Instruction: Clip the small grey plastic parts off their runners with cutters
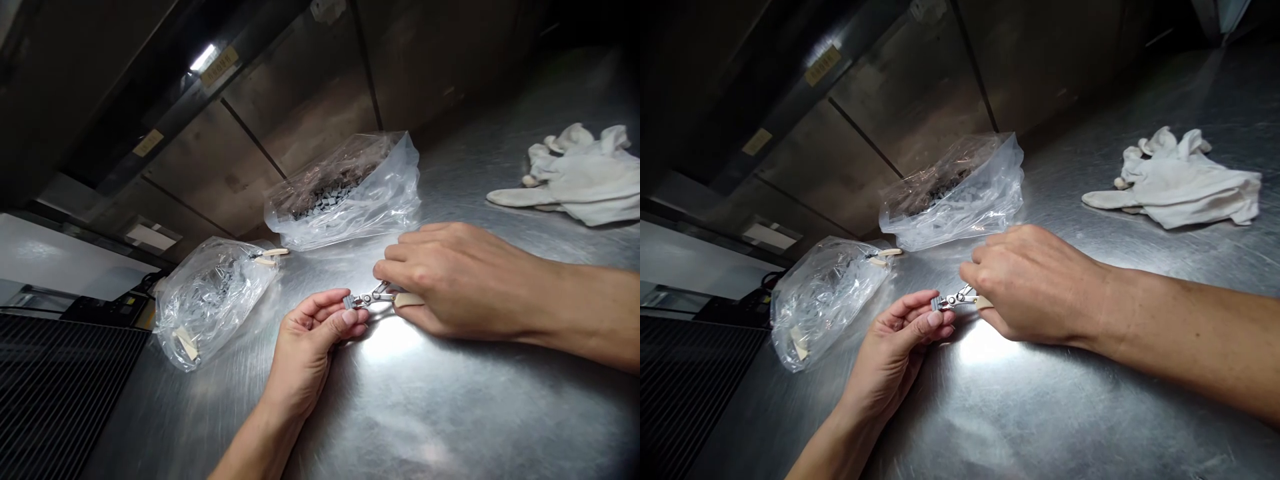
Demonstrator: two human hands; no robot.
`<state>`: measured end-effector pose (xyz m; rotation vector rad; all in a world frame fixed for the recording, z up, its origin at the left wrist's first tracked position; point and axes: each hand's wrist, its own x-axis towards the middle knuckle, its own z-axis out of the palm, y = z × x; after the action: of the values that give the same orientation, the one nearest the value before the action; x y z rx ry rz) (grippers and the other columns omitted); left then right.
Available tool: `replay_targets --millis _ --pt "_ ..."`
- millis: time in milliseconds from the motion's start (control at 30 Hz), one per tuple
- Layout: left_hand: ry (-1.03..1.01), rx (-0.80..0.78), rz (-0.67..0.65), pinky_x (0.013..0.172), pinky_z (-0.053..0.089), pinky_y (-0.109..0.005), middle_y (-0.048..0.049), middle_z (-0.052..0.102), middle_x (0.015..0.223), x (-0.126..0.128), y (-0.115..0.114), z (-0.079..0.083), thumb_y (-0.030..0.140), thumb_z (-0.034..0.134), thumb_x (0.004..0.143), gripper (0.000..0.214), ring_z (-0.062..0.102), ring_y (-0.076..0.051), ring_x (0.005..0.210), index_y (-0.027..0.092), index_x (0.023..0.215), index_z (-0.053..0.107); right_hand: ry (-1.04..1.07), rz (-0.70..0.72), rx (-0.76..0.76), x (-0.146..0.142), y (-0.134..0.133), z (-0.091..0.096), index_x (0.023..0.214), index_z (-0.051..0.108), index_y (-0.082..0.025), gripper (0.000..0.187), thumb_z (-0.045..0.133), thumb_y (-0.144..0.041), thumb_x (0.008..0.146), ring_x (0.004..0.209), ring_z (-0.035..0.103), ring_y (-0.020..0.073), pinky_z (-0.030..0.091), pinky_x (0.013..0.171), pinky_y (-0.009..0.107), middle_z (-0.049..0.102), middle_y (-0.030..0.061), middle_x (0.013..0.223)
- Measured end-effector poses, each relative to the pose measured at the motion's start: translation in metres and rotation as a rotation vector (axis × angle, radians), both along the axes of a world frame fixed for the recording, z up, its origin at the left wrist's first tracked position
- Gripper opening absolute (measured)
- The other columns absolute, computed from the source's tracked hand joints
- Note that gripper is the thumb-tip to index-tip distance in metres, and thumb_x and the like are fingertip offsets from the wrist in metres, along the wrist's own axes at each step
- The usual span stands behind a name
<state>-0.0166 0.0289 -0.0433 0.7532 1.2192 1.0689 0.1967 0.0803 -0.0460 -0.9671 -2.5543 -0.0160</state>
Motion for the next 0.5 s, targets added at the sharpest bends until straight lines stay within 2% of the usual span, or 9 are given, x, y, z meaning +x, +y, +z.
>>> replay_targets --millis 333,500 --pt "0.003 -0.004 -0.007 0.070 0.061 -0.019 -0.0100 0.081 0.081 -0.0008 -0.0020 0.0000 0.012 0.089 0.072 0.030 0.076 -0.014 0.068 0.013 0.097 0.074 -0.031 0.013 0.086 -0.0002 -0.0003 0.0003 0.075 0.062 -0.020 0.005 0.062 -0.016 0.077 0.061 0.053 0.0193 0.025 0.062 0.033 0.061 0.0024 0.066" --pt "0.017 -0.005 -0.009 0.069 0.060 -0.018 -0.0097 0.081 0.081 -0.0017 -0.0004 -0.0017 0.014 0.090 0.071 0.033 0.075 -0.013 0.066 0.012 0.100 0.073 -0.042 0.022 0.122 -0.0008 0.0005 -0.0021 0.073 0.061 -0.021 0.007 0.065 -0.021 0.079 0.061 0.053 0.0194 0.021 0.060 0.034 0.061 0.0018 0.065"
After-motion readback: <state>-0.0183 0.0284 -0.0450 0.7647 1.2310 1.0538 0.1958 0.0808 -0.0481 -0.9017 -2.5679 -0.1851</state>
